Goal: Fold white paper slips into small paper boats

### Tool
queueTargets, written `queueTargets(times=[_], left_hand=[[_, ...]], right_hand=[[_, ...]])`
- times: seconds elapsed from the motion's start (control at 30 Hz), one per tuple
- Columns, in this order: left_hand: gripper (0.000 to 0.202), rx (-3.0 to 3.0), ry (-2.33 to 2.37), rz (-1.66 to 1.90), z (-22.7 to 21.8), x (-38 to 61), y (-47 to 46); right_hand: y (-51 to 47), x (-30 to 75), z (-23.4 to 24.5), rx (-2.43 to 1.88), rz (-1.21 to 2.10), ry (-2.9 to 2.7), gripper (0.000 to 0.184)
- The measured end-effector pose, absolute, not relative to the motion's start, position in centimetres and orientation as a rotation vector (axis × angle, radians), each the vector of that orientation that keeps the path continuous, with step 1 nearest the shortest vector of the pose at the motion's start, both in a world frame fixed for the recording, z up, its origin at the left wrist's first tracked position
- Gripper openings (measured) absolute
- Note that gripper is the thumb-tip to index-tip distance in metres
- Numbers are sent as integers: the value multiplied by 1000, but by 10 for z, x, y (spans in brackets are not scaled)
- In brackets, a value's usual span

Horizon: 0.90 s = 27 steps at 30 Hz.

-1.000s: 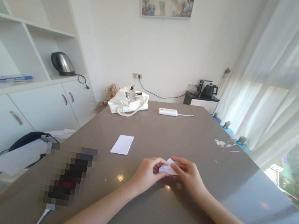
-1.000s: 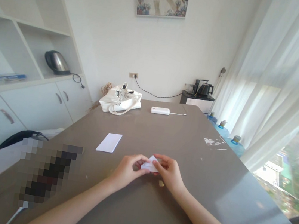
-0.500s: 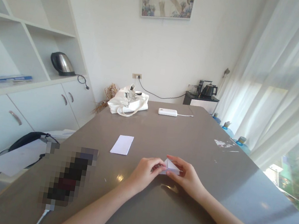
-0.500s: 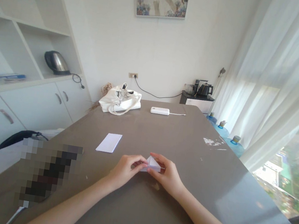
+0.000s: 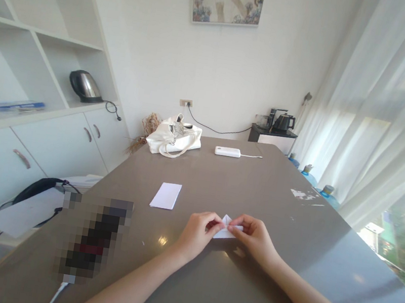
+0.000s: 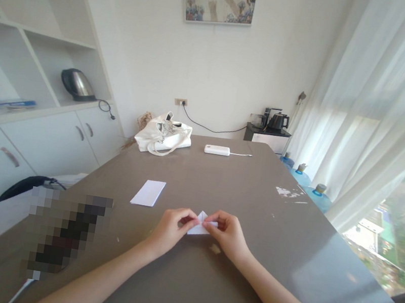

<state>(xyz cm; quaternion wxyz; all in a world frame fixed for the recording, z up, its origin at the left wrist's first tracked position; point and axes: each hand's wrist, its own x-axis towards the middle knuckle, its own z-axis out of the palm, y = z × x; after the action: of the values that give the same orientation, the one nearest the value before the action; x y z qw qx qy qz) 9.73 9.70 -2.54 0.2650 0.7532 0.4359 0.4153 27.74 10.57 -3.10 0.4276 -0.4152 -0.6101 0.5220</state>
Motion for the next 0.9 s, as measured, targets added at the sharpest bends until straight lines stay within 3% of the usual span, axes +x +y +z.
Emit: queueTargets(times=[0.2,0.47,0.73,0.9], left_hand=[[14,1884,1162,1141,-26,99,96],[12,2113,1084,1070,-19,98,93],[18,2070,1113,1054,-22,97,95],[22,1805,1078,1083,-29,99,97]], right_hand=[[104,275,-29,-1071,1402,-1355,43],[105,279,-32,-1075,1507,-1257,43],[106,279,-33,-1019,1658,-1135,42],[104,278,-28,-1007,1576,-1198,42]])
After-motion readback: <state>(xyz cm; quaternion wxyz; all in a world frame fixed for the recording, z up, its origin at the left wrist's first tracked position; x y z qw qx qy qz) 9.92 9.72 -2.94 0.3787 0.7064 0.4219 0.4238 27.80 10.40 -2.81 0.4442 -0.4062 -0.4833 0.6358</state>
